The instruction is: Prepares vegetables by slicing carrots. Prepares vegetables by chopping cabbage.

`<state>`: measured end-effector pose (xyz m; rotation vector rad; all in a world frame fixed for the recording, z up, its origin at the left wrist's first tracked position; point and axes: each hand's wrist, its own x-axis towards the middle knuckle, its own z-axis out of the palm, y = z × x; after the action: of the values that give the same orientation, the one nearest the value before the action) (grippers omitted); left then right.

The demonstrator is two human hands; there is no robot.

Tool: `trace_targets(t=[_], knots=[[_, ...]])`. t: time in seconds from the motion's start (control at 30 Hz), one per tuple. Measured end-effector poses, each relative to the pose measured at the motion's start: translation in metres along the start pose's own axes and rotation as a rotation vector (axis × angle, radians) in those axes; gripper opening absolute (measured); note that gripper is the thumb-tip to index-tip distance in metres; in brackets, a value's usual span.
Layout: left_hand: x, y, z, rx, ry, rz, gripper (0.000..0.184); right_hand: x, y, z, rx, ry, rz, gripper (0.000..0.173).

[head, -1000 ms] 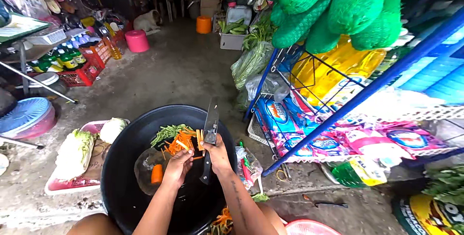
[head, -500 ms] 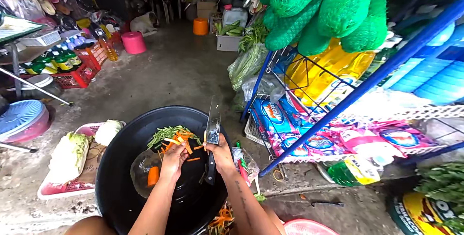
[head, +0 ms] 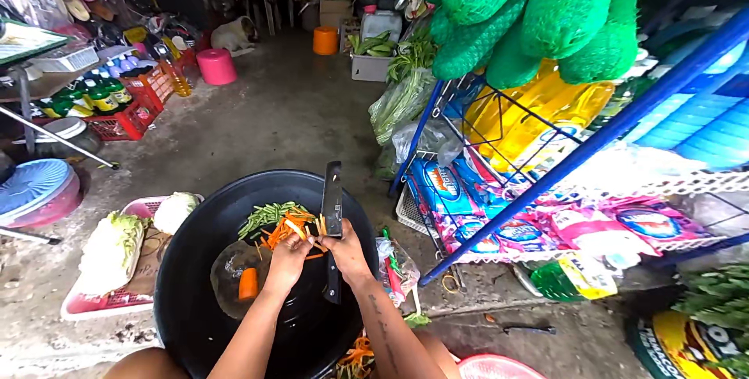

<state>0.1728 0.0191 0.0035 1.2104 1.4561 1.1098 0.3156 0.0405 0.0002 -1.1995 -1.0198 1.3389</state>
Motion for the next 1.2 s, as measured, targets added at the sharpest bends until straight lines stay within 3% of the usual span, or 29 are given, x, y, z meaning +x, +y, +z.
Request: trace_targets(t=[0.13,0.23,0.33,0.4,0.5,0.6,0.67,0.77,0.9,1.1,1.2], knots=[[-0.002,0.000,-0.012,0.026,-0.083,-0.107,0.014,0.010,-0.002,-0.011,-0.097,0.114,0.001,0.062],[0.010,-0.009,-0.020,0.382,-0.201,-0.167,0.030,0.012,-0.004,-0.019,-0.197,0.141,-0.054,0.060],[0.028,-0.022,-0.023,0.695,-0.342,-0.228,0.052,0.010,-0.004,-0.021,-0.295,0.148,-0.125,0.045],[0.035,-0.030,-0.031,0.721,-0.305,-0.231,0.064,0.009,-0.003,-0.020,-0.329,0.153,-0.148,0.039],[0.040,-0.039,-0.060,0.737,-0.176,-0.228,0.053,0.006,-0.008,-0.020,-0.505,0.136,-0.107,0.043],[0.033,-0.062,-0.093,0.908,-0.122,-0.395,0.048,0.003,-0.015,-0.019,-0.702,0.093,-0.047,0.052],[0.022,-0.082,-0.104,0.981,-0.113,-0.511,0.064,0.004,-0.016,-0.015,-0.732,0.054,-0.027,0.057],[0.009,-0.110,-0.103,0.998,-0.041,-0.556,0.087,0.006,-0.016,-0.005,-0.805,-0.070,0.030,0.055],[0.008,-0.122,-0.094,0.990,0.058,-0.564,0.089,0.005,-0.003,0.022,-1.044,-0.293,0.142,0.051],[0.010,-0.125,-0.103,0.925,0.091,-0.607,0.096,0.027,0.077,0.085,-0.822,-0.484,0.312,0.054],[0.007,-0.121,-0.115,0.783,0.126,-0.632,0.095,0.037,0.100,0.104,-0.918,-0.615,0.360,0.050]])
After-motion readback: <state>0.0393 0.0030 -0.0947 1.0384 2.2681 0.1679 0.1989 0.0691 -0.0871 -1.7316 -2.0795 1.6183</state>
